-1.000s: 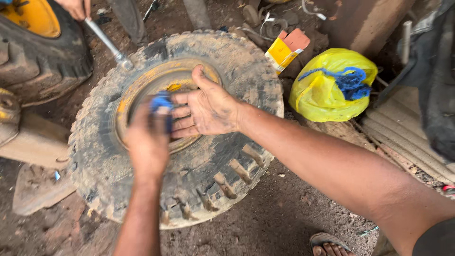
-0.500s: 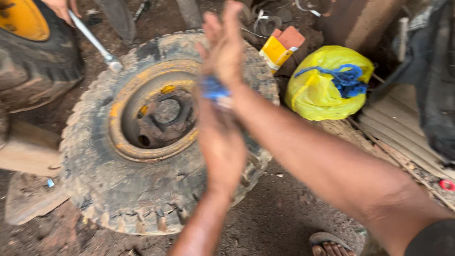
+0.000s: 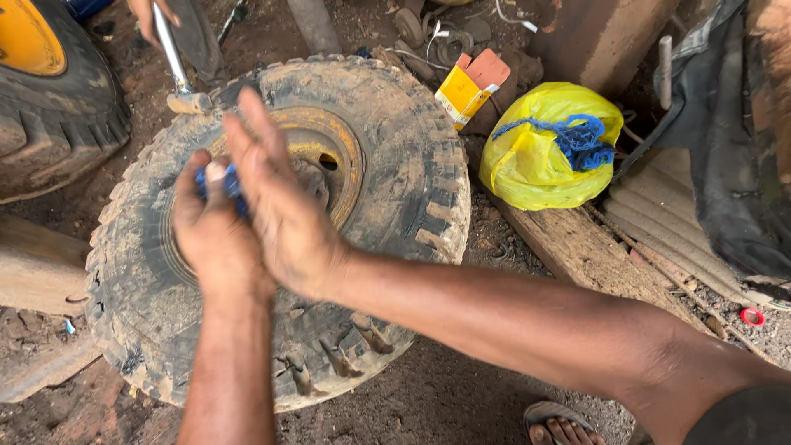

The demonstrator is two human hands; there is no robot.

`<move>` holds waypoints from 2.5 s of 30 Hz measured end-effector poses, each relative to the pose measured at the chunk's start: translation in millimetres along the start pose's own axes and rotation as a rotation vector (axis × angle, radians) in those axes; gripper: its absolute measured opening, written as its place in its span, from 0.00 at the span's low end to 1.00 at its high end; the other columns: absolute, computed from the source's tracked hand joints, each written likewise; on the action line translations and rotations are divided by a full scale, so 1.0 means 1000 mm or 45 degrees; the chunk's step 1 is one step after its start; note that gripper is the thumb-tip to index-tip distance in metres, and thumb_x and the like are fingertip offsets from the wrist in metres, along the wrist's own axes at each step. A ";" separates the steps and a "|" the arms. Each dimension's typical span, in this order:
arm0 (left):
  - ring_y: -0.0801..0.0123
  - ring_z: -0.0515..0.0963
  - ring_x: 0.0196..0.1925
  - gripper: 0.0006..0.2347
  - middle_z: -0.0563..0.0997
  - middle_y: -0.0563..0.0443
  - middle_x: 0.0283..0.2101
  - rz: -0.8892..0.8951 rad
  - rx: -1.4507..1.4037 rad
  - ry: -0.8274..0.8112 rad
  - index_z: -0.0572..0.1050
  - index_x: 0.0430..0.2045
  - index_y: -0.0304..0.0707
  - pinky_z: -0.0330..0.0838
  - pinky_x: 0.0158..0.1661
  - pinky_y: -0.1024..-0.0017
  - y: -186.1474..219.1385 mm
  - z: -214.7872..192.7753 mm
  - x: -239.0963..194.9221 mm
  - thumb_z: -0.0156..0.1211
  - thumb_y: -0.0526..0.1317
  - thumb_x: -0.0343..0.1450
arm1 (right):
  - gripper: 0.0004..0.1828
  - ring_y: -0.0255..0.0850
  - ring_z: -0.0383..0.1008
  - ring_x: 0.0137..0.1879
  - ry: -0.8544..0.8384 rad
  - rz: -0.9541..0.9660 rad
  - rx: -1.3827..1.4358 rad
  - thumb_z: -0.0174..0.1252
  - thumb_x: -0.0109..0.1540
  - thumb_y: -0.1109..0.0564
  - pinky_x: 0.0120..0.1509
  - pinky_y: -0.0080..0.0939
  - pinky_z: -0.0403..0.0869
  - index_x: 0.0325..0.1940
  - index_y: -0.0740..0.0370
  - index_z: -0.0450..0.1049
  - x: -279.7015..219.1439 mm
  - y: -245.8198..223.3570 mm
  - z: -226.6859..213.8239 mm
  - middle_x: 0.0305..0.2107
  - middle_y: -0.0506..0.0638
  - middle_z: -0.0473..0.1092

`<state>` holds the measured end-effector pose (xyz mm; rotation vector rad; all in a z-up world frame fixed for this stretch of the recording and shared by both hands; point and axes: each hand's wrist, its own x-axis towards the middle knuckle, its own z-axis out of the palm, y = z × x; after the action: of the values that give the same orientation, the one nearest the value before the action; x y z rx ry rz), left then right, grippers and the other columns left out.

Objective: The person cleans the inner rim and hub of a large, dirty tire using a blue cloth. Another person assists by hammering the tire's center hub. The recorder wipes the metal surfaces repeatedly while the tire remains on the ground.

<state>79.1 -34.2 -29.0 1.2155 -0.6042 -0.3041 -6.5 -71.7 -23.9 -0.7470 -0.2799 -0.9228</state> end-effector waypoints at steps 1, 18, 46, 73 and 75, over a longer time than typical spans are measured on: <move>0.70 0.80 0.50 0.14 0.79 0.47 0.52 0.032 0.086 0.033 0.68 0.58 0.27 0.78 0.49 0.76 -0.003 -0.011 0.004 0.49 0.33 0.78 | 0.54 0.50 0.23 0.88 -0.046 0.057 0.028 0.50 0.69 0.34 0.89 0.51 0.30 0.86 0.52 0.26 -0.006 0.002 0.004 0.82 0.62 0.22; 0.71 0.64 0.15 0.18 0.72 0.48 0.20 -0.308 0.914 0.338 0.75 0.29 0.25 0.52 0.16 0.66 -0.030 -0.161 -0.002 0.56 0.46 0.81 | 0.25 0.46 0.82 0.43 -0.619 0.935 -1.148 0.53 0.65 0.42 0.36 0.40 0.85 0.58 0.60 0.74 -0.018 0.047 -0.052 0.45 0.64 0.78; 0.29 0.83 0.46 0.19 0.83 0.20 0.45 -0.439 2.152 0.381 0.79 0.48 0.33 0.76 0.47 0.43 -0.083 -0.346 -0.038 0.62 0.49 0.72 | 0.21 0.60 0.76 0.55 -0.087 1.098 -2.885 0.59 0.63 0.43 0.60 0.58 0.74 0.57 0.52 0.76 -0.039 -0.142 -0.259 0.48 0.61 0.76; 0.35 0.86 0.41 0.20 0.85 0.22 0.41 -0.465 2.283 0.320 0.78 0.45 0.28 0.79 0.43 0.45 -0.069 -0.307 -0.027 0.57 0.51 0.76 | 0.21 0.58 0.75 0.57 -0.150 1.044 -2.880 0.56 0.64 0.47 0.61 0.61 0.73 0.60 0.51 0.73 -0.032 -0.139 -0.210 0.50 0.59 0.75; 0.36 0.86 0.39 0.21 0.85 0.22 0.40 -0.488 2.237 0.311 0.77 0.46 0.27 0.80 0.41 0.46 -0.061 -0.294 -0.024 0.56 0.52 0.77 | 0.21 0.57 0.76 0.55 -0.111 0.891 -2.823 0.56 0.64 0.48 0.61 0.61 0.73 0.60 0.52 0.72 -0.029 -0.136 -0.205 0.50 0.58 0.75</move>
<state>237.1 188.2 -157.1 3.0167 -0.3152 0.1752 -150.8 -246.4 -124.4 -2.6317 1.1474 -0.1397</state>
